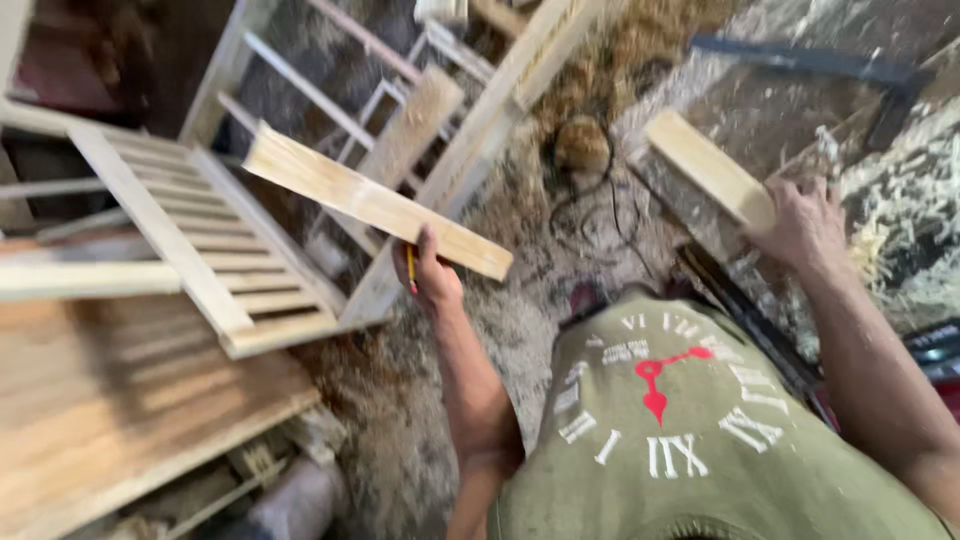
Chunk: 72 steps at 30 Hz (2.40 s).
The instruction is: The person marks wooden strips with a pencil using a try square, then cuts the marked strips with a circular saw and moves the cut pieces among wooden furniture frames on the workshop floor.
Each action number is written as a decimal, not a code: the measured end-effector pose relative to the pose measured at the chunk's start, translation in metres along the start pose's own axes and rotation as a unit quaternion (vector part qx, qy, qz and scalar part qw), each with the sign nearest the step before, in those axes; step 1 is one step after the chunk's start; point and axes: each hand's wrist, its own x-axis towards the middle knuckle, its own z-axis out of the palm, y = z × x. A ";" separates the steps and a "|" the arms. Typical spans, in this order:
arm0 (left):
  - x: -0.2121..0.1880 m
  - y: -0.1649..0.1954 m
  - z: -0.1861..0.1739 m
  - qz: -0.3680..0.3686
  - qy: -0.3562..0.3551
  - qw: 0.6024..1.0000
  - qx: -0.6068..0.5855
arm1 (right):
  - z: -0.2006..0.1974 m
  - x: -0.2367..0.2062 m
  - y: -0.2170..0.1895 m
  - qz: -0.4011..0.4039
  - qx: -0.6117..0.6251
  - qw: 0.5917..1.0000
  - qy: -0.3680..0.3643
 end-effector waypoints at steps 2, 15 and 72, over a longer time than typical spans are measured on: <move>0.013 0.006 0.010 0.022 0.018 0.999 0.016 | 0.001 0.002 0.004 -0.052 -0.018 0.997 0.053; 0.068 0.059 -0.002 0.078 0.049 0.995 0.036 | -0.082 -0.028 -0.021 0.030 -0.077 0.995 0.062; -0.048 -0.188 0.258 0.301 -0.626 0.637 0.334 | -0.037 -0.209 -0.070 0.150 0.547 0.823 0.041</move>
